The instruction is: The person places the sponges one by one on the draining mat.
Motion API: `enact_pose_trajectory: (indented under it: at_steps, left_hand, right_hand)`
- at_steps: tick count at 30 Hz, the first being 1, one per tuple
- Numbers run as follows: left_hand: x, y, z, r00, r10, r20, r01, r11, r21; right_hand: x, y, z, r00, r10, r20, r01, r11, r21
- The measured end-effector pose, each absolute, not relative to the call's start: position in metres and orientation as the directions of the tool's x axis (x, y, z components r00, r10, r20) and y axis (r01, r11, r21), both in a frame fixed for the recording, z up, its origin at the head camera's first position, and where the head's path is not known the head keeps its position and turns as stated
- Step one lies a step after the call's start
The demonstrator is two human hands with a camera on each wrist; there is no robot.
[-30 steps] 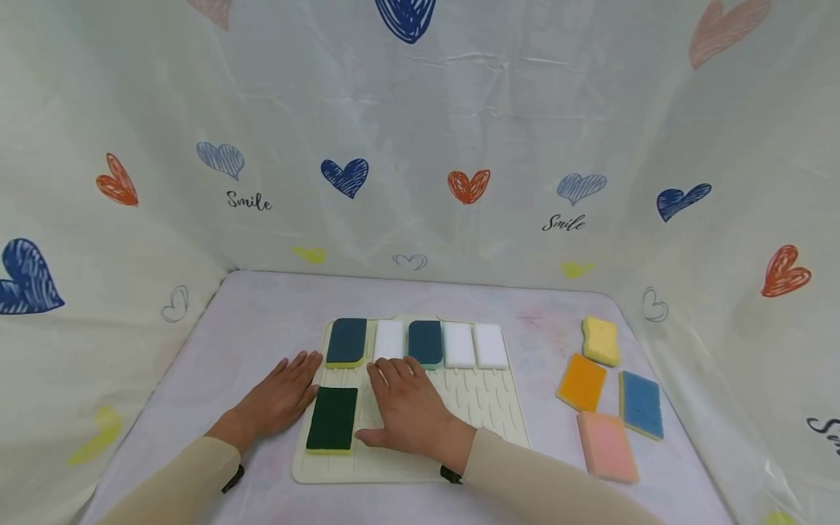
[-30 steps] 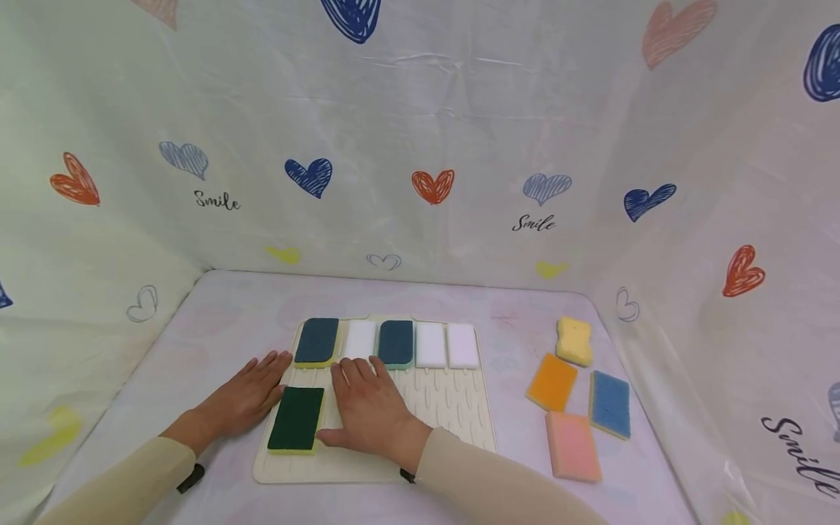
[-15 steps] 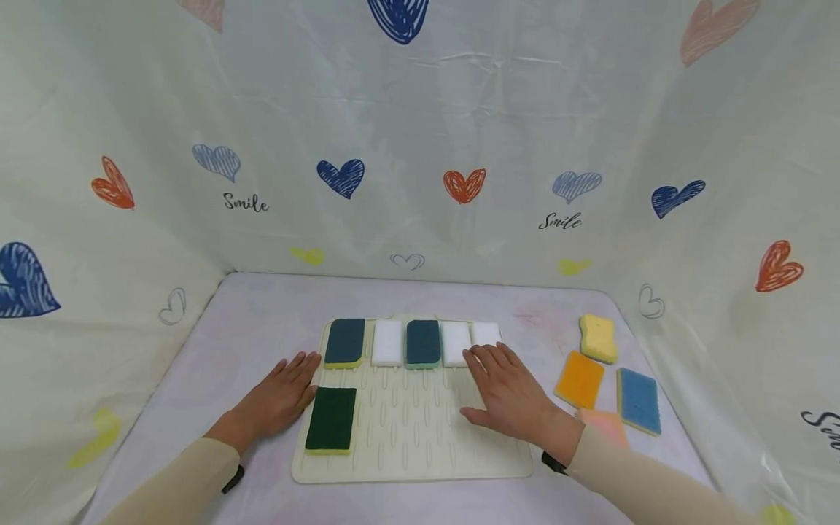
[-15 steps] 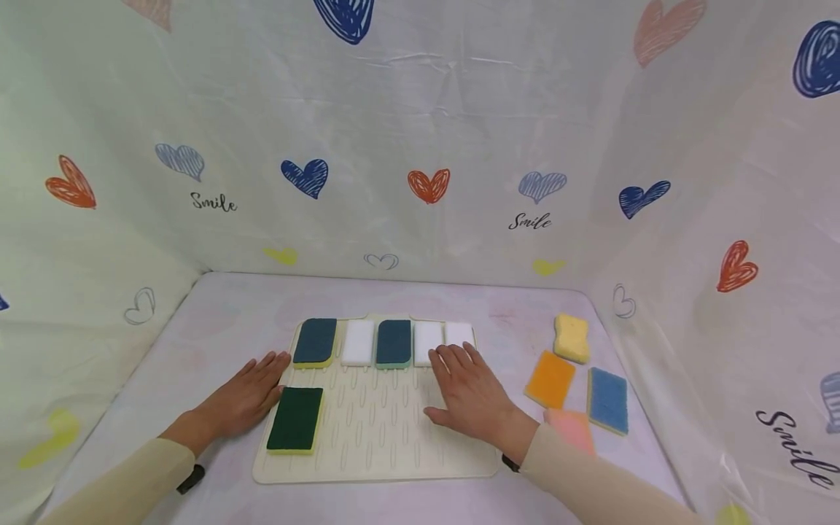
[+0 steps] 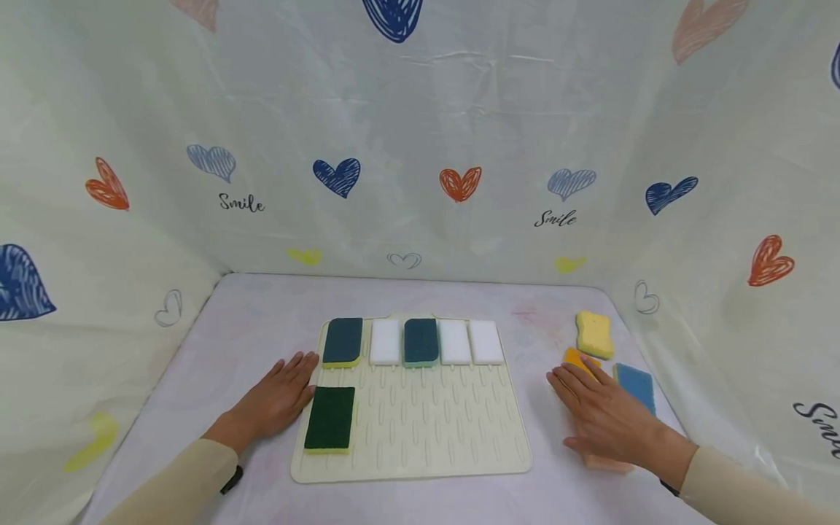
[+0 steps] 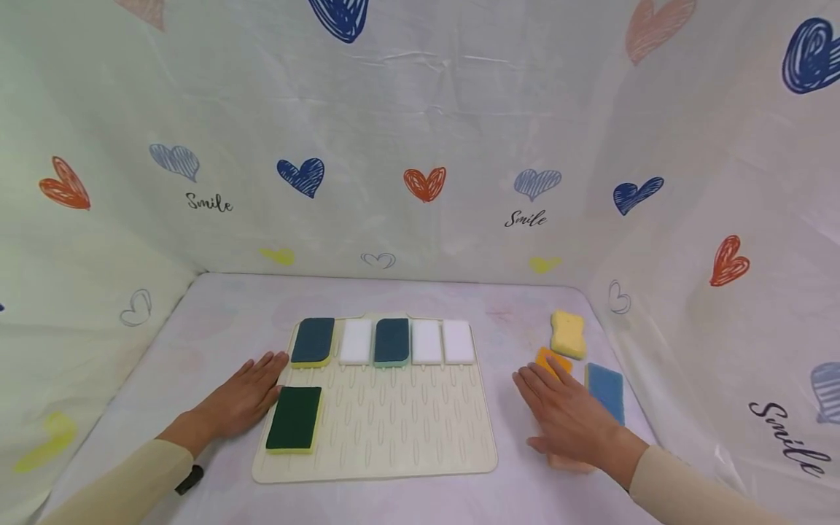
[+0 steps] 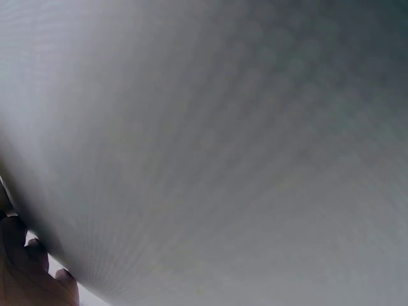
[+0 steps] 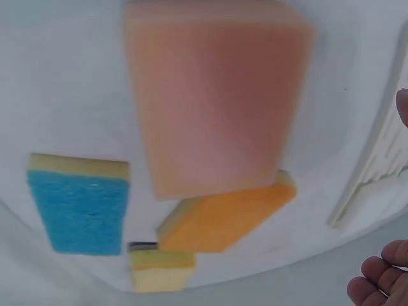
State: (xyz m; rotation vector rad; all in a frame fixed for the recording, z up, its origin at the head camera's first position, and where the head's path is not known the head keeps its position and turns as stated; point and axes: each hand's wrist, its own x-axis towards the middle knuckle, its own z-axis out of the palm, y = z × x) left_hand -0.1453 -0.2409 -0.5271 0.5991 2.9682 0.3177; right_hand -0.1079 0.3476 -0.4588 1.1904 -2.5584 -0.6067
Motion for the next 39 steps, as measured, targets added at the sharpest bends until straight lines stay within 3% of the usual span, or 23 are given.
enact_pose_trajectory:
  at_steps: [12, 17, 31, 39]
  left_hand:
    - [-0.146, -0.243, -0.528, -0.908, 0.415, -0.051, 0.395, 0.892, 0.221]
    - [-0.148, -0.244, -0.529, -0.910, 0.412, -0.049, 0.393, 0.893, 0.221]
    - [-0.149, -0.244, -0.534, -0.914, 0.402, -0.053, 0.385, 0.901, 0.200]
    - [-0.148, -0.244, -0.531, -0.912, 0.405, -0.062, 0.385, 0.899, 0.208]
  right_hand:
    - [-0.079, 0.411, -0.473, -0.680, -0.733, -0.013, -0.650, 0.595, 0.472]
    - [-0.075, 0.422, -0.485, -0.717, -0.694, -0.061, -0.634, 0.614, 0.470]
    - [-0.083, 0.437, -0.499, -0.721, -0.685, -0.106, -0.645, 0.607, 0.464]
    - [-0.084, 0.431, -0.493, -0.770, -0.619, -0.153, -0.630, 0.703, 0.330]
